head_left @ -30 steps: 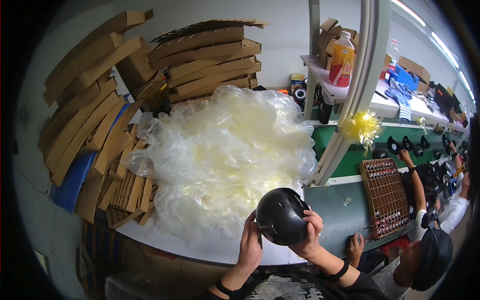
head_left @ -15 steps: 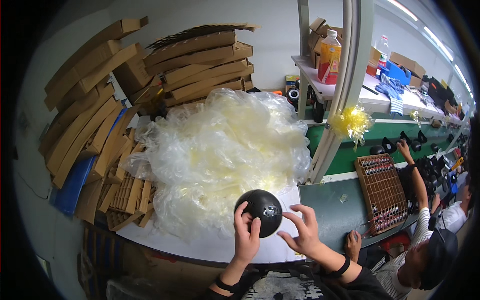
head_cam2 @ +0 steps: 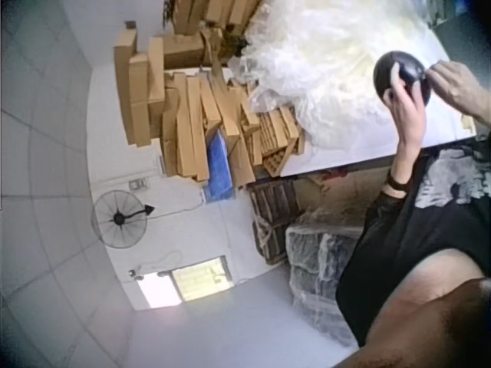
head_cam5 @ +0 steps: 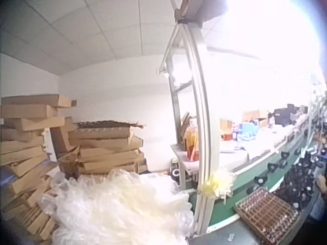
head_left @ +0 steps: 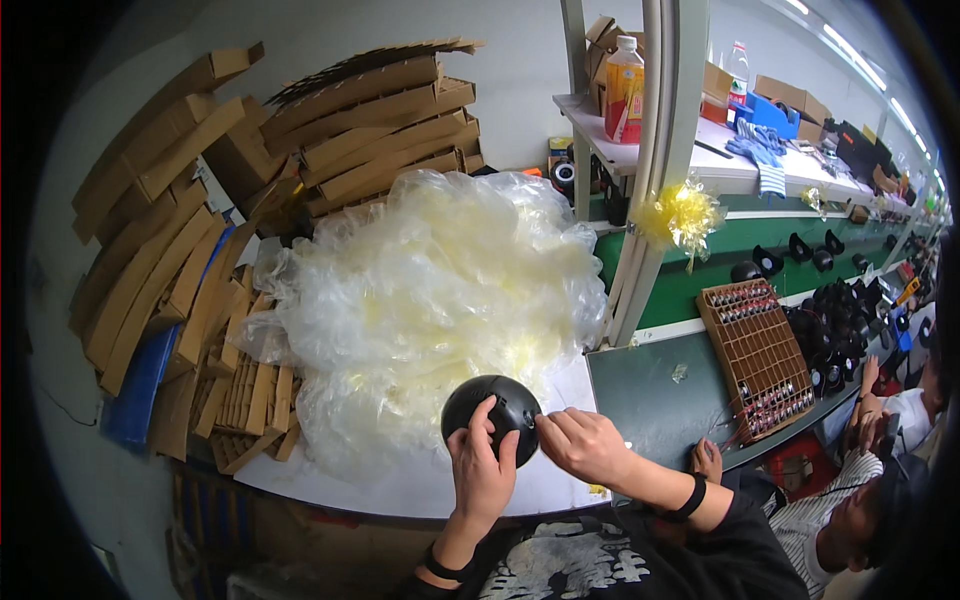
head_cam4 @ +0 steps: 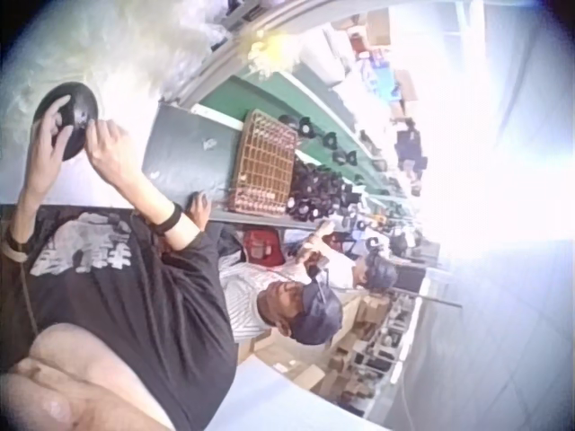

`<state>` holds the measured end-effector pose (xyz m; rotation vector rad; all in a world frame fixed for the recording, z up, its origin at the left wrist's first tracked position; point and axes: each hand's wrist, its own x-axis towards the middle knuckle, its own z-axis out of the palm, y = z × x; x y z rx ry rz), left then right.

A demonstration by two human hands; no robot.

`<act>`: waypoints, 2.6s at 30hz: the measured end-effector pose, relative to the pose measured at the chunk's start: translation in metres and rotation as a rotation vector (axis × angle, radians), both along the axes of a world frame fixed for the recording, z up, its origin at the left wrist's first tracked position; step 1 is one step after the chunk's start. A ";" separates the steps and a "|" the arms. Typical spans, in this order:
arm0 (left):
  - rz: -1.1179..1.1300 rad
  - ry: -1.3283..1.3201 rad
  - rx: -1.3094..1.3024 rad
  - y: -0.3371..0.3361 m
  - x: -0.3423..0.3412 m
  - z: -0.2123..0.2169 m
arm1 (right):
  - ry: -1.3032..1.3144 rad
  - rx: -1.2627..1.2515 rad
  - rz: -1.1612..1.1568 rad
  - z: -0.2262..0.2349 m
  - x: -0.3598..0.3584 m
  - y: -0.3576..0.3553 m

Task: Sort and pack black plastic dome-shaped components from a large plastic bag into smaller organized batches.

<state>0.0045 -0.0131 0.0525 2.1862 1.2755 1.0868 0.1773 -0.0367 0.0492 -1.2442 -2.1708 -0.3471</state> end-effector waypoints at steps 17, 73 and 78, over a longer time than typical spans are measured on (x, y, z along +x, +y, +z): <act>-0.061 -0.299 -0.235 -0.005 -0.004 -0.009 | 0.020 -0.101 0.092 0.018 0.010 0.020; -0.687 -0.793 -0.891 0.016 0.011 0.013 | 0.384 -0.684 0.658 0.070 0.064 -0.003; -0.777 -0.936 -1.110 0.030 0.004 -0.015 | 0.843 -0.681 0.407 0.016 0.087 0.006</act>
